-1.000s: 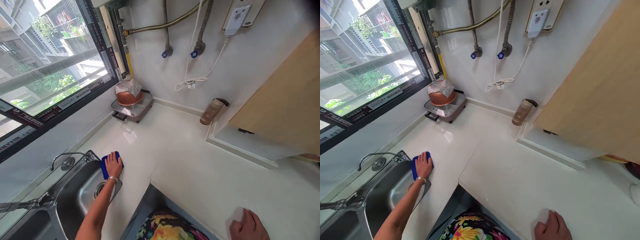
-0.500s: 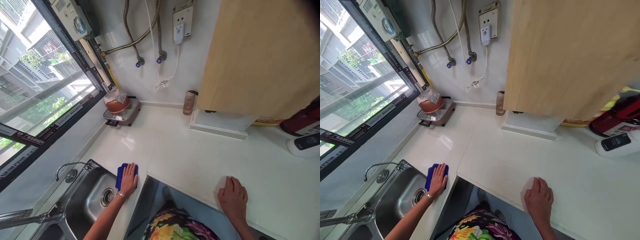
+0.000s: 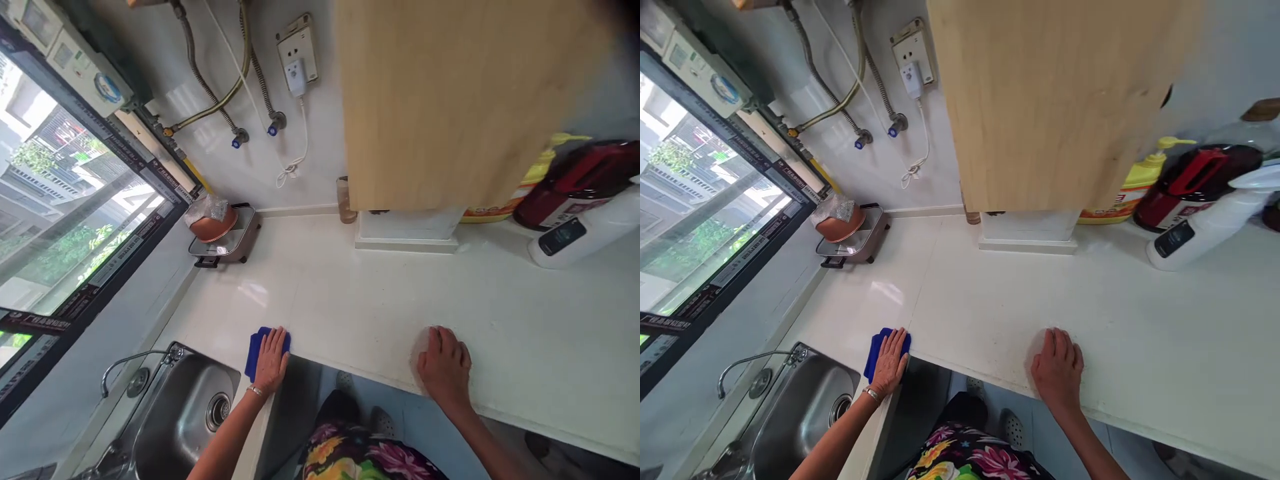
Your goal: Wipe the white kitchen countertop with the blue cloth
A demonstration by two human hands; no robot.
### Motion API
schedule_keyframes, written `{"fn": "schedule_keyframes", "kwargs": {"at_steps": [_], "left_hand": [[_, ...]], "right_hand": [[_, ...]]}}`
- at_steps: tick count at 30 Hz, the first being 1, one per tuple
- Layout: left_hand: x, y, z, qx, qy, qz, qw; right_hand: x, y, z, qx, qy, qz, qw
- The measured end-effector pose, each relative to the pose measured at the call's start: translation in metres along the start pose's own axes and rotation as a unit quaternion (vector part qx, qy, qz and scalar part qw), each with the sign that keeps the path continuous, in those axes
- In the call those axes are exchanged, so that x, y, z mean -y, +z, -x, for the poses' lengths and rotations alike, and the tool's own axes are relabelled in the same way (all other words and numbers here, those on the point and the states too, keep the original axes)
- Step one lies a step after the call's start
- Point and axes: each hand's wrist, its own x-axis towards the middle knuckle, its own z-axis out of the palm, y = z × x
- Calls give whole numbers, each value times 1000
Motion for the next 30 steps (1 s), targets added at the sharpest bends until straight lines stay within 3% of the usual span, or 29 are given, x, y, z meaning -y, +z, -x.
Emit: {"fn": "schedule_keyframes", "kwargs": {"at_steps": [4,10,17,30], "left_hand": [[2,-2,-29,12,60,4,998],[-5,8,-92,3,134,19,991],[-20,19,-172,-22,128,44,990],[-20,29,-319,-46,131,66,988]], "right_hand": [[3,-1,-3,8,15,11,1000],[4,2,-7,9,20,34,999],[5,2,-9,10,22,52,998],[7,5,-12,11,34,76,996]]}}
